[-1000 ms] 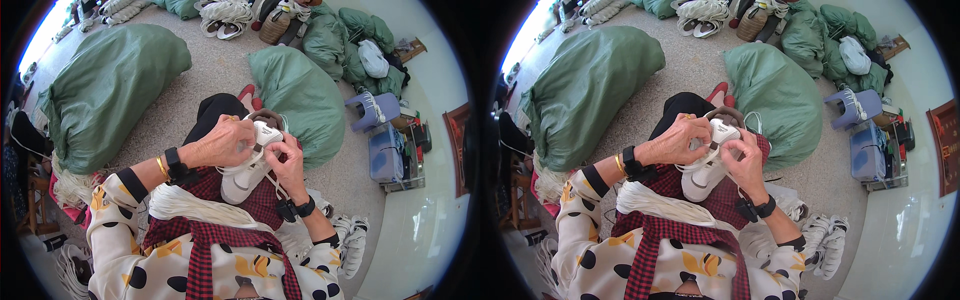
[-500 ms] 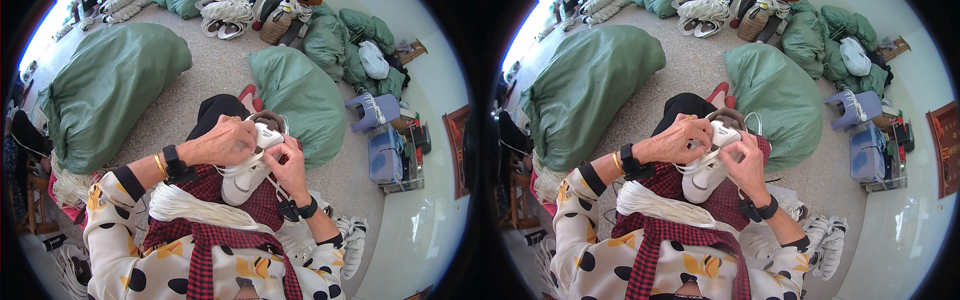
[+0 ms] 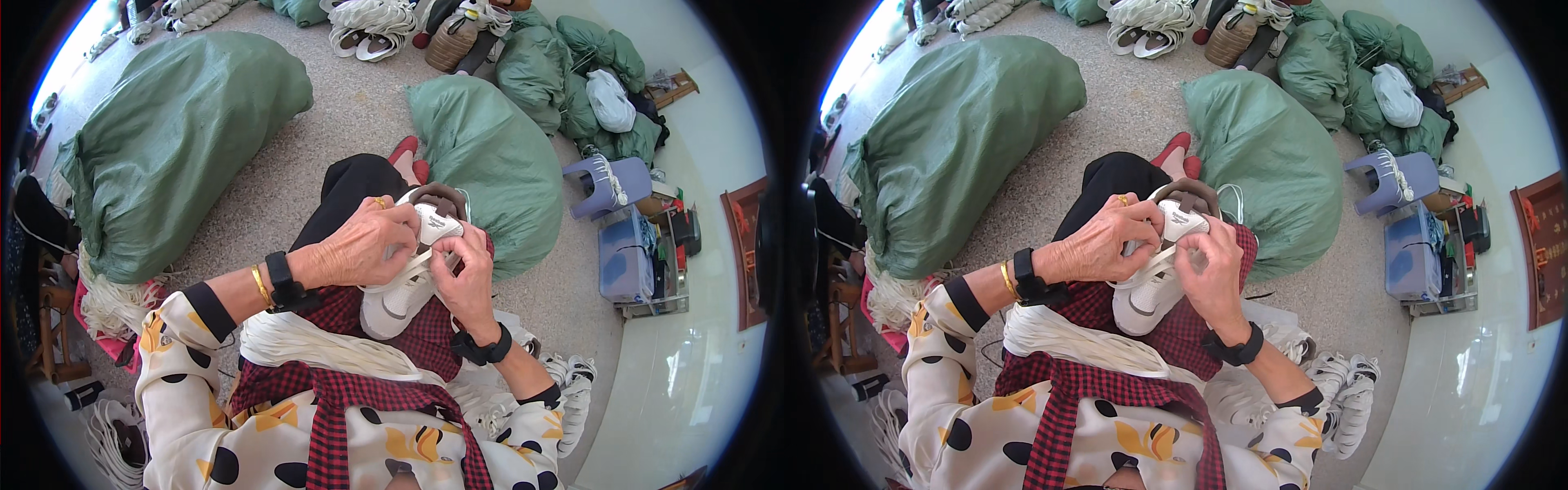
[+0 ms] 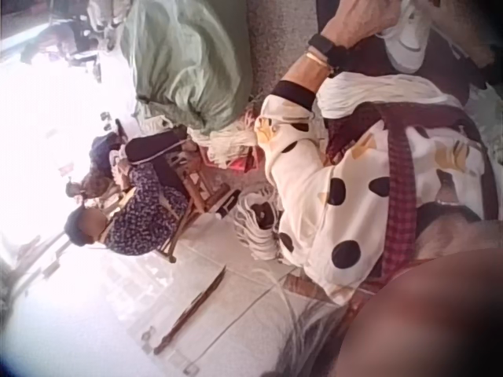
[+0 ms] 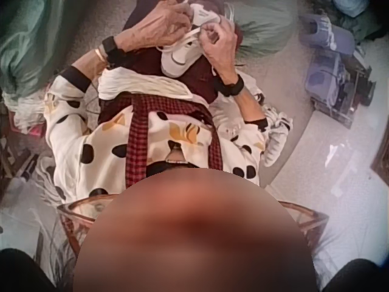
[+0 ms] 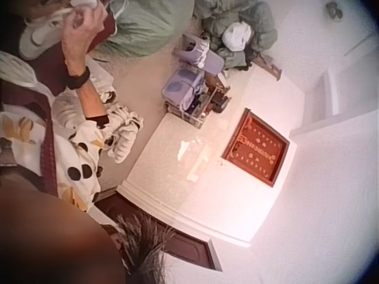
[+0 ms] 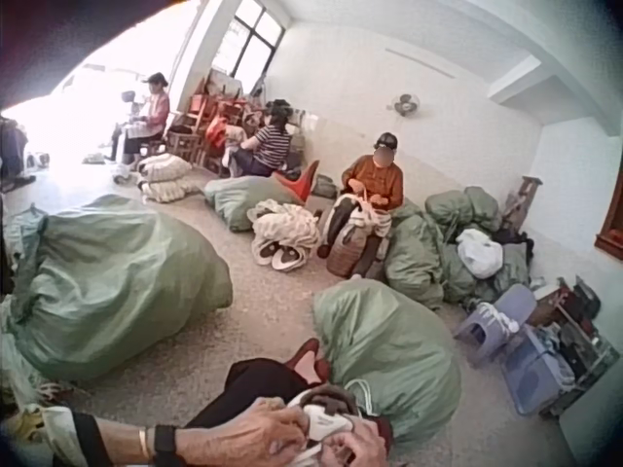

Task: Lacing white athletic shoes and organizing shoe uppers into stacks.

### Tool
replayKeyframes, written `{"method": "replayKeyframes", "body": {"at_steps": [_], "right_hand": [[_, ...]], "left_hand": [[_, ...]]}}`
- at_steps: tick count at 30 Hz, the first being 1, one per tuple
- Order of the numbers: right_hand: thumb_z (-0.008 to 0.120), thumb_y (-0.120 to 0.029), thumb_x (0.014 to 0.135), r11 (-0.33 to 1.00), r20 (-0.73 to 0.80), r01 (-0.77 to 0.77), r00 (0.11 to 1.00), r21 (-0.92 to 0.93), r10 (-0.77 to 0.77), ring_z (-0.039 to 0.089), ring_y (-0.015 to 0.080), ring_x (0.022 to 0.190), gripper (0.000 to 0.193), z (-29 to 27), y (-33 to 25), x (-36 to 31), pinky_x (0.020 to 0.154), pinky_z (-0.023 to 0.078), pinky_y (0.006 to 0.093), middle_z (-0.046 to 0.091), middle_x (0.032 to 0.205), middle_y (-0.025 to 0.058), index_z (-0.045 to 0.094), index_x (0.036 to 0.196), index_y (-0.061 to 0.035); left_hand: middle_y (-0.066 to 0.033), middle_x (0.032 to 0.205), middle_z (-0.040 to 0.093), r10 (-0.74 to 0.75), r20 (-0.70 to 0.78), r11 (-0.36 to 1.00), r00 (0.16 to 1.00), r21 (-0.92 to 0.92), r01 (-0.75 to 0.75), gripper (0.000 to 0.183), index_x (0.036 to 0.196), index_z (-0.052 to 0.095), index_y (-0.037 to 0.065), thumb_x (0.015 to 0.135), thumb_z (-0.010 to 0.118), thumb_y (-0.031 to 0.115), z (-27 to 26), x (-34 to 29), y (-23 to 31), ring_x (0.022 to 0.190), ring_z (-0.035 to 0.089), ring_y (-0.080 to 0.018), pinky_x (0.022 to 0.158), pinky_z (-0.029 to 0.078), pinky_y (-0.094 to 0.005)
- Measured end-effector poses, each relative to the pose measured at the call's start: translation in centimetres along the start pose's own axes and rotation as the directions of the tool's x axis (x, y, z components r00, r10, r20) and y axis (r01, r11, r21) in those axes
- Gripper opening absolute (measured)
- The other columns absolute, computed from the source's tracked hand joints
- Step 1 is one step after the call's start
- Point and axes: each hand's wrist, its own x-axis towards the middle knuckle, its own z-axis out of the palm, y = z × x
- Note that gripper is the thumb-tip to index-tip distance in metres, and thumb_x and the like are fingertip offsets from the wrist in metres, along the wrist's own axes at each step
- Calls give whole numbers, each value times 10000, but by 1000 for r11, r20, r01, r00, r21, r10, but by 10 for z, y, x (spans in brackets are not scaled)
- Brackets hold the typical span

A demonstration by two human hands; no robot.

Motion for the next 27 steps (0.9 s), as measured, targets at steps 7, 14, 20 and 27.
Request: {"method": "replayKeyframes", "body": {"at_steps": [7,14,20,27], "right_hand": [[731,-80,813,995,-85,-79,993,60,84,602,319,1081,87,2,-7,1,925,474,405,687,1099,160,710,849,-4],[748,-83,800,991,-97,-103,989,86,112,605,323,1086,100,5,0,-1,935,471,398,685,1126,160,721,870,-18],[746,-117,839,986,-80,-56,994,159,70,609,302,1100,127,3,11,-4,941,476,382,673,1158,163,725,931,-31],[660,-159,955,832,62,-232,971,504,233,551,119,892,142,-7,20,3,817,436,271,615,978,30,623,1006,-32]], "left_hand": [[-107,1084,618,-103,-73,982,992,-166,89,63,877,603,-9,835,644,13,1,6,3,864,641,-302,772,521,-405],[-130,1018,573,-73,-85,986,994,146,85,79,858,614,-11,811,653,39,5,17,7,866,619,-334,727,525,-422],[-131,1056,573,-57,-85,998,995,24,59,68,771,635,-18,763,665,43,-11,22,2,816,620,-311,705,532,-382],[-106,958,630,-234,-84,969,969,-97,225,89,816,583,-39,826,632,35,-35,5,4,683,606,-179,568,511,-296]]}}
